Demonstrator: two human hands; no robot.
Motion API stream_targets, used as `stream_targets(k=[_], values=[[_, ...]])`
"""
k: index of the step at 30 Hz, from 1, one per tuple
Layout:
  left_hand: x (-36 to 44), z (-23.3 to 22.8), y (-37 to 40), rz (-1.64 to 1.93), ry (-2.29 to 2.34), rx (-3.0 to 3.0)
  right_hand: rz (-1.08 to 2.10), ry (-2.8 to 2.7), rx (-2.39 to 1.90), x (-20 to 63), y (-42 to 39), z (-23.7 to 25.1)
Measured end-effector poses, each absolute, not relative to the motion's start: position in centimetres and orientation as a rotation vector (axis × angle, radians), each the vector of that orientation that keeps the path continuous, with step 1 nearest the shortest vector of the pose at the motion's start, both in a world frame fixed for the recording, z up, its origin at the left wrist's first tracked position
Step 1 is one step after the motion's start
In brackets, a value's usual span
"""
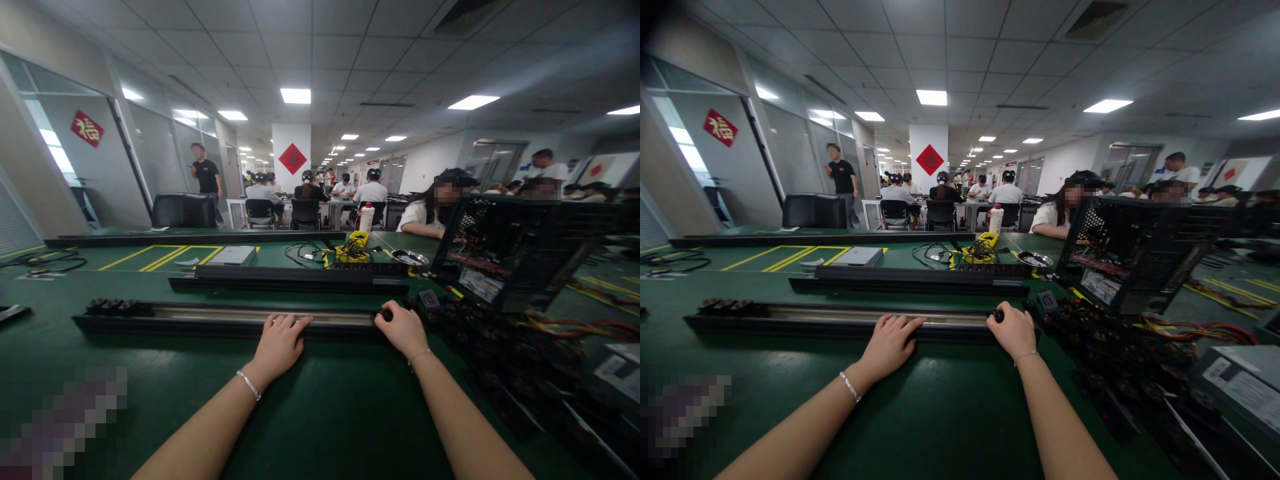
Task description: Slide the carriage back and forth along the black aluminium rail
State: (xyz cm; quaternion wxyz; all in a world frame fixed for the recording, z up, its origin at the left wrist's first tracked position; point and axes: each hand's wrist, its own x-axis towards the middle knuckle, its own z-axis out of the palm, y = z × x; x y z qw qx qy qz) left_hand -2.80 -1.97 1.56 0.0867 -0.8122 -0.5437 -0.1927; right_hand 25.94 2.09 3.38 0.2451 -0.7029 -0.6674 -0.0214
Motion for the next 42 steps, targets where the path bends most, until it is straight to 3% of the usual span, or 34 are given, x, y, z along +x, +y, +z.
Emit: stream_targets(k=[42], values=[[-2.9,1.3,-1.8,-0.584,-1.584,-2.403,-0.053,-1.767,-2.038,27.1,1.8,3.6]])
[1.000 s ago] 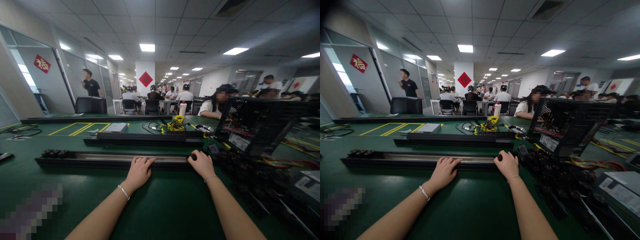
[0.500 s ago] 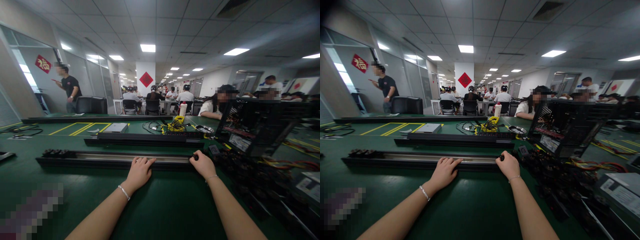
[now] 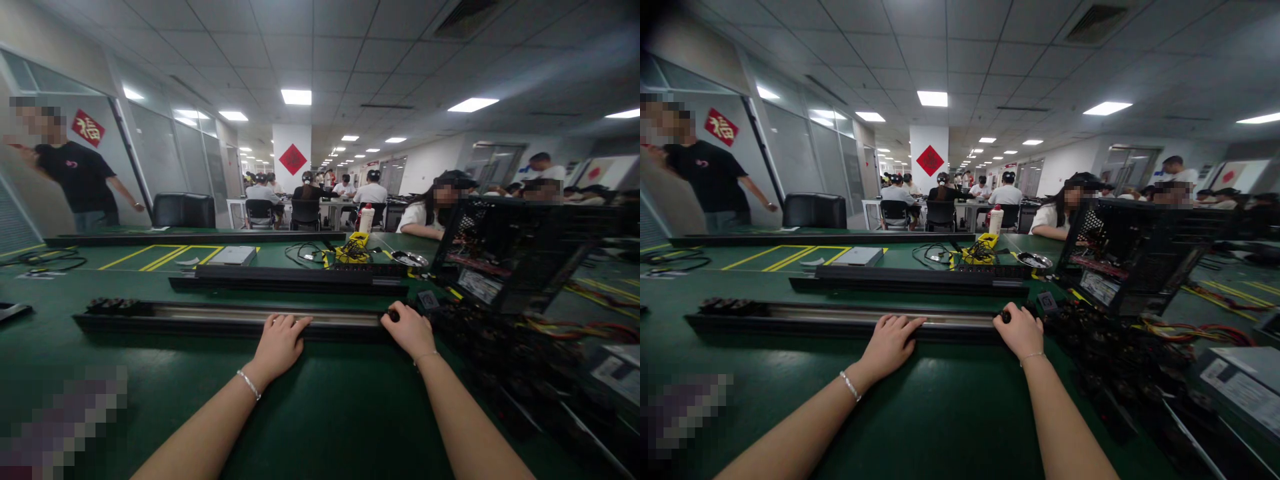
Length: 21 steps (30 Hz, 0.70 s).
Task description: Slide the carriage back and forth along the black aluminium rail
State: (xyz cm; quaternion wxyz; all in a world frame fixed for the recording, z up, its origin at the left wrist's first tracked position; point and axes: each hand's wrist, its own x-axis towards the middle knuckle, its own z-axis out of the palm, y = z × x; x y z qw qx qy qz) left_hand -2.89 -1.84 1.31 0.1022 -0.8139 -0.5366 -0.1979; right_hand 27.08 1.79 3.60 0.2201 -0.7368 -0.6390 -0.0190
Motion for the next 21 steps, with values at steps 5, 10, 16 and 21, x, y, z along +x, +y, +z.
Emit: stream_targets(k=[5,10,16,21], values=[[-2.89,1.26,-1.81,-0.589,-1.59,-2.407,-0.005,-1.734,-1.994,27.31,1.84,3.7],[-2.87,1.32,-1.85,-0.582,-1.597,-2.406,0.035,-1.684,-2.015,27.37,1.71,3.87],[-2.85,1.45,-1.9,-0.578,-1.604,-2.407,0.016,-1.7,-2.015,27.34,1.79,3.63],[-2.83,1.48,-1.92,-0.581,-1.605,-2.412,-0.033,-1.672,-2.126,27.4,1.93,3.26]])
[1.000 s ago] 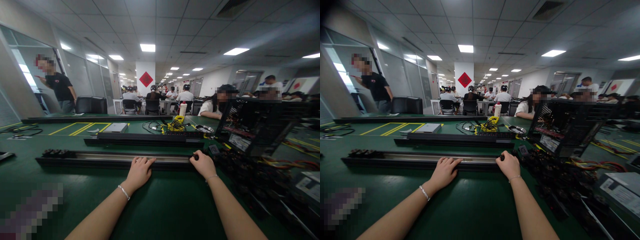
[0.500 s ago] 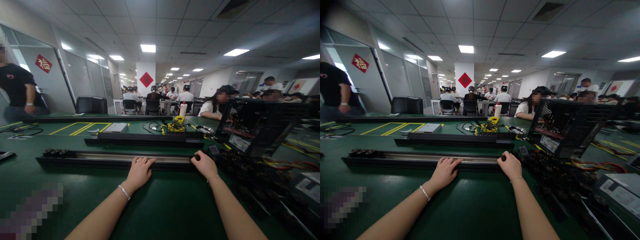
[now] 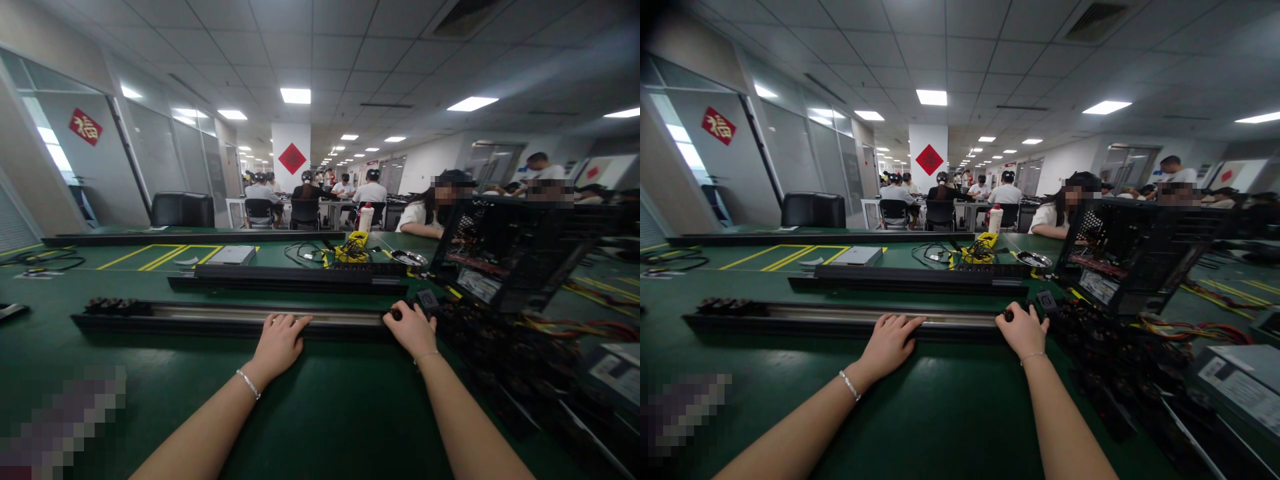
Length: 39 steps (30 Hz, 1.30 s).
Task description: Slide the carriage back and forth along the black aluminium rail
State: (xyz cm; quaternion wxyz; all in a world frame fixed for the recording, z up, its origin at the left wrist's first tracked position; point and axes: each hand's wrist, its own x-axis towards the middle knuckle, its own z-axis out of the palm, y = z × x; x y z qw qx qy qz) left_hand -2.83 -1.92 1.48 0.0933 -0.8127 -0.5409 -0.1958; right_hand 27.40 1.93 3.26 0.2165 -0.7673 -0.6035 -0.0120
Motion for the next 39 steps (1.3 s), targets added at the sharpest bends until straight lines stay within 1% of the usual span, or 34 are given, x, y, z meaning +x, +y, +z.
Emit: stream_targets(k=[6,22,29,39], values=[[-2.9,1.3,-1.8,-0.59,-1.589,-2.407,0.029,-1.699,-2.111,27.7,1.9,3.6],[-2.9,1.6,-1.9,-0.573,-1.611,-2.418,0.0,-1.626,-2.051,28.3,1.9,3.6],[-2.8,1.6,-2.0,-0.573,-1.605,-2.42,0.13,-1.568,-2.086,28.5,1.6,3.8],[-2.9,1.4,-1.9,-0.583,-1.593,-2.411,0.109,-1.497,-2.067,28.7,1.8,3.5]])
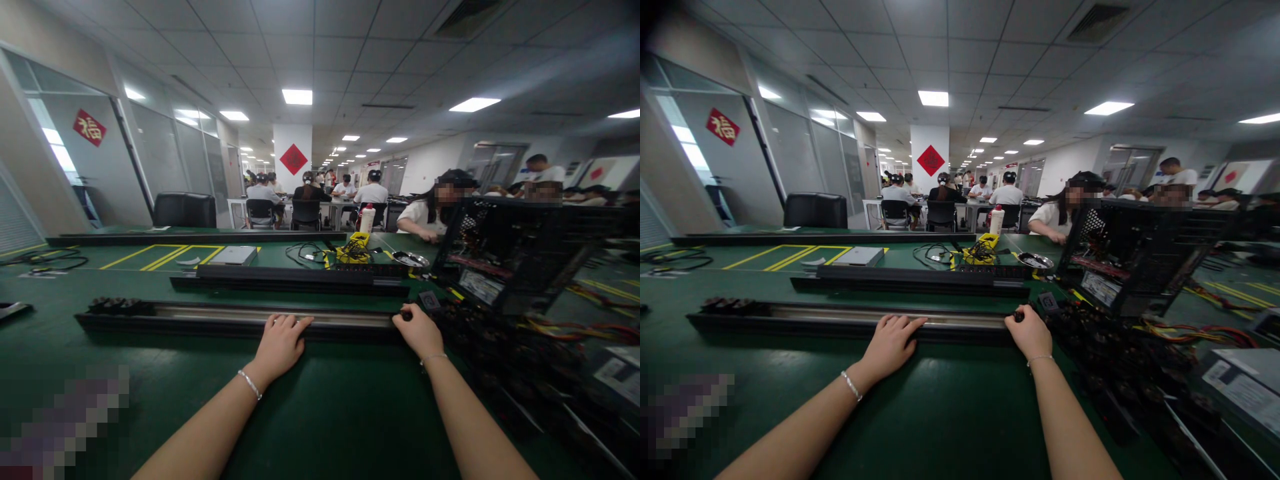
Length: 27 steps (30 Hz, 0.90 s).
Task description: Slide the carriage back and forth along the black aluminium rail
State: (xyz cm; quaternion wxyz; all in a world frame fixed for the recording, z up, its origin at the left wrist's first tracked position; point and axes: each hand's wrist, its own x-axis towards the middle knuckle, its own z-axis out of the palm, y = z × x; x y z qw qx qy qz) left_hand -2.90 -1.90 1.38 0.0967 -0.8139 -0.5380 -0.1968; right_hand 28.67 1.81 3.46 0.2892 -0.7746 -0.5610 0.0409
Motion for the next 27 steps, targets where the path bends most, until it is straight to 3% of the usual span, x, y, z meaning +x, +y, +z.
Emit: stream_targets(k=[27], values=[[-2.9,1.6,-2.0,-0.571,-1.61,-2.415,0.183,-1.302,-2.004,30.4,2.4,2.6]])
